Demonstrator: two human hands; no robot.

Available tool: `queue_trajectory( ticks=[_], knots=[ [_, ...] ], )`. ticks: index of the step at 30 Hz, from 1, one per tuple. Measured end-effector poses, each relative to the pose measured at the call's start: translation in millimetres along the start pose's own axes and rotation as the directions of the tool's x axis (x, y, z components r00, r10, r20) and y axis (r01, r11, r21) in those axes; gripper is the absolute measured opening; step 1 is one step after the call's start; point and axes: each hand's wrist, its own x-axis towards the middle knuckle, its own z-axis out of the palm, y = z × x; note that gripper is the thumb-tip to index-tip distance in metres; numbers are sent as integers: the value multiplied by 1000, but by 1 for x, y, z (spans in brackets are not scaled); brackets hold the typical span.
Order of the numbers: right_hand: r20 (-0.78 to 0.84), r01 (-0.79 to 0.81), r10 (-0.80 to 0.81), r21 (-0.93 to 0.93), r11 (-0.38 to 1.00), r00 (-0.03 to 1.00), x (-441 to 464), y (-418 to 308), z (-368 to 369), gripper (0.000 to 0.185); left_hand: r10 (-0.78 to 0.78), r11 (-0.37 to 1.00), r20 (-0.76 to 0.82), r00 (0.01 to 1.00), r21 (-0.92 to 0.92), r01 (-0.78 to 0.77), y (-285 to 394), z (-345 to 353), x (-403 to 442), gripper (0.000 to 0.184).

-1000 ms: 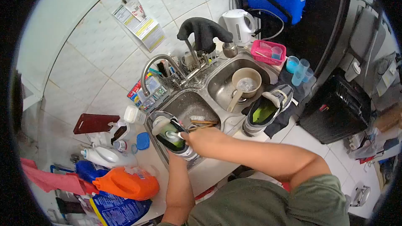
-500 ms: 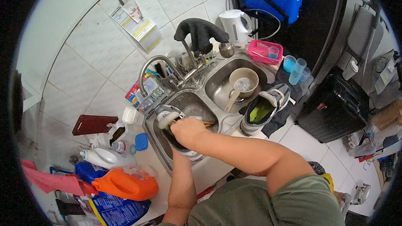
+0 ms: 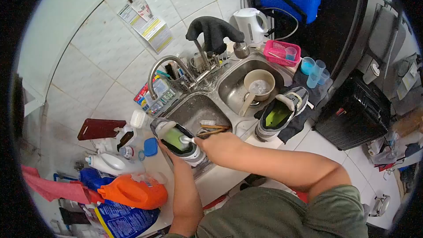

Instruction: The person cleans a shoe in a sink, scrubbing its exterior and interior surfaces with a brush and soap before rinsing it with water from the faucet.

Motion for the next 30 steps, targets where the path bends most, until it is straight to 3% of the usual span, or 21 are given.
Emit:
queue_trajectory(
  ticks=[1, 3, 4, 5, 7, 9, 10, 13, 14, 17, 19, 20, 23, 24, 27, 28, 30],
  knots=[
    [82, -16, 18, -23, 1000, 996, -7, -2, -5, 36, 13, 1000, 1, 1000, 10, -13, 1, 5, -2, 69],
    [-49, -12, 10, -54, 998, 999, 13, 1, 5, 36, 52, 999, -149, 988, 5, -52, -20, 3, 5, 67],
    [-95, -14, 6, -86, 996, 995, 40, 10, 22, 37, -34, 999, -171, 985, -46, 27, -25, 36, 0, 65],
    [-140, -13, -4, -120, 993, 990, 58, 14, 27, 37, 13, 1000, -94, 995, 9, -12, -35, 21, 8, 66],
    [-105, 12, -20, -78, 997, 994, 56, 8, 23, 40, -5, 1000, -179, 984, -8, 3, -28, 28, 0, 71],
    [-145, 60, -61, -13, 998, 988, 17, 12, 23, 46, -14, 997, -110, 994, -77, 6, -13, -8, 6, 76],
    [-20, 20, -20, -15, 1000, 1000, -7, 4, 4, 46, -3, 996, 123, 992, 94, -9, 2, -21, 9, 81],
    [-103, -3, -5, -76, 997, 995, -1, -6, 13, 46, 8, 998, -349, 937, 59, 13, -16, 38, -7, 83],
    [-274, 20, -52, -118, 993, 960, 30, 4, 37, 46, 7, 997, -229, 973, 73, 10, -25, 16, 2, 84],
    [-117, -49, 43, -49, 998, 992, 80, 15, 36, 46, 21, 1000, -184, 983, -11, -23, -35, 37, 1, 81],
    [-119, 18, -18, 1, 1000, 993, 43, 15, 32, 50, 46, 998, -164, 985, 44, -40, -21, 18, -1, 77],
    [-113, 45, -43, 17, 999, 993, 19, 15, 25, 51, 11, 999, -26, 1000, -35, -12, -10, 23, -5, 71],
    [40, -51, 52, -13, 999, 998, -19, -9, -2, 55, 47, 995, -235, 971, -73, -66, -18, 18, -13, 66],
    [34, -52, 53, -23, 998, 998, -17, -11, -1, 55, 137, 989, -243, 960, -15, -145, -24, 12, -9, 77],
    [17, -8, 10, -69, 998, 1000, -10, -10, 2, 55, 99, 995, 6, 995, -21, -99, -15, -4, -7, 81],
    [12, 42, -41, -84, 996, 999, -11, -3, 6, 54, 64, 972, -108, 992, -220, -87, -11, 8, -11, 84],
    [-46, 102, -111, -161, 982, 993, -21, 9, 9, 53, -20, 987, -84, 996, -161, 6, -3, 10, -18, 84]
  ],
)
